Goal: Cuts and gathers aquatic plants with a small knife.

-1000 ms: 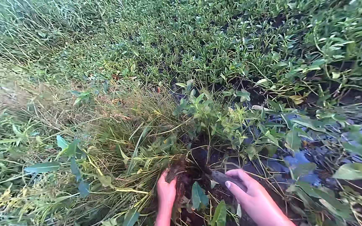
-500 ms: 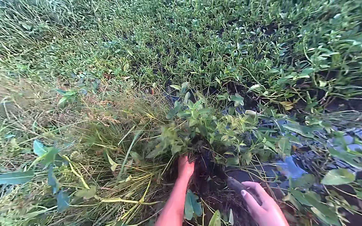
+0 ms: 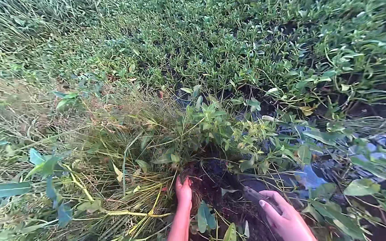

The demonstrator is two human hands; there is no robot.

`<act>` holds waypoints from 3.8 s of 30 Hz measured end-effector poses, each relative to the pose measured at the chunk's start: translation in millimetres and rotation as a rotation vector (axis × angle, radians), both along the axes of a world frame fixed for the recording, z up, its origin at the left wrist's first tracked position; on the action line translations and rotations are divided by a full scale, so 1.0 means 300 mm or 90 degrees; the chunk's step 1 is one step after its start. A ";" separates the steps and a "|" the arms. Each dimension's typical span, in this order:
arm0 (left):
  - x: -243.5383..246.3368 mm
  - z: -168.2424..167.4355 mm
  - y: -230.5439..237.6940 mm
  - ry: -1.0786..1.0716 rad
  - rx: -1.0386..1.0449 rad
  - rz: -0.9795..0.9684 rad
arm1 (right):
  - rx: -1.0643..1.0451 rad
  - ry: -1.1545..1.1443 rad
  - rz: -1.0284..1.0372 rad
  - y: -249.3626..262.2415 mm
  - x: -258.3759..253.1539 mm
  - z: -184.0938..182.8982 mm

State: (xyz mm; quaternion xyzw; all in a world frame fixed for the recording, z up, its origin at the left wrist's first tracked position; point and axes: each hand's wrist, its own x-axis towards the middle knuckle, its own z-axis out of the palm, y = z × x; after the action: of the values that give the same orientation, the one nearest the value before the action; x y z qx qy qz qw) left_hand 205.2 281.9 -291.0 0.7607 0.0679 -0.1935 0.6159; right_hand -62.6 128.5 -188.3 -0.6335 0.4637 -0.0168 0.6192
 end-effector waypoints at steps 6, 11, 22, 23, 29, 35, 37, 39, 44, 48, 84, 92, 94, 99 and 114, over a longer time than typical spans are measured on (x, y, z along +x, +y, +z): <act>-0.116 0.131 0.096 -0.034 0.047 -0.057 | -0.017 0.026 0.039 -0.032 0.029 0.003; -0.061 0.187 0.211 -0.081 0.056 0.022 | -0.023 0.038 0.085 -0.067 0.057 0.005; 0.017 0.246 0.081 -0.103 0.221 -0.278 | -0.007 0.026 0.074 -0.055 0.046 -0.011; -0.001 0.207 0.028 -0.107 0.264 -0.331 | -0.004 0.027 0.073 -0.049 0.046 -0.007; -0.089 0.045 -0.247 -0.072 0.665 -0.536 | -0.008 0.043 0.086 -0.004 0.055 0.019; -0.070 -0.005 -0.290 -0.075 0.740 -0.583 | -0.012 0.057 0.100 0.032 0.065 0.023; -0.062 -0.007 -0.259 -0.091 0.671 -0.566 | -0.017 0.053 0.096 0.031 0.063 0.022; -0.044 -0.010 -0.213 -0.067 0.547 -0.462 | -0.017 0.048 0.094 0.029 0.062 0.022; 0.023 0.000 -0.077 -0.016 0.212 -0.070 | -0.015 0.056 0.113 0.027 0.059 0.017; 0.081 0.100 -0.048 -0.069 0.162 -0.058 | -0.024 0.042 0.089 0.018 0.080 0.045; 0.033 0.033 -0.148 -0.049 0.195 -0.205 | -0.099 -0.101 -0.121 -0.102 0.140 0.030; 0.050 -0.018 -0.434 -0.107 0.288 -0.470 | -0.152 -0.116 -0.215 -0.055 0.124 0.037; 0.045 -0.062 -0.513 -0.117 0.377 -0.521 | -0.140 -0.112 -0.210 -0.071 0.120 0.043; 0.033 -0.105 -0.651 -0.205 0.548 -0.556 | -0.113 -0.125 -0.202 -0.082 0.091 0.031; 0.096 -0.143 -0.647 -0.132 0.411 -0.577 | -0.100 -0.137 -0.160 -0.068 0.084 0.032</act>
State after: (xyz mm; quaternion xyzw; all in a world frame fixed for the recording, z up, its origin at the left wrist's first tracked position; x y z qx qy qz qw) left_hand 234.0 87.9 -333.8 0.8786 -0.2704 -0.3323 0.2111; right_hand -37.5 108.2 -178.8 -0.6116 0.4671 -0.1979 0.6072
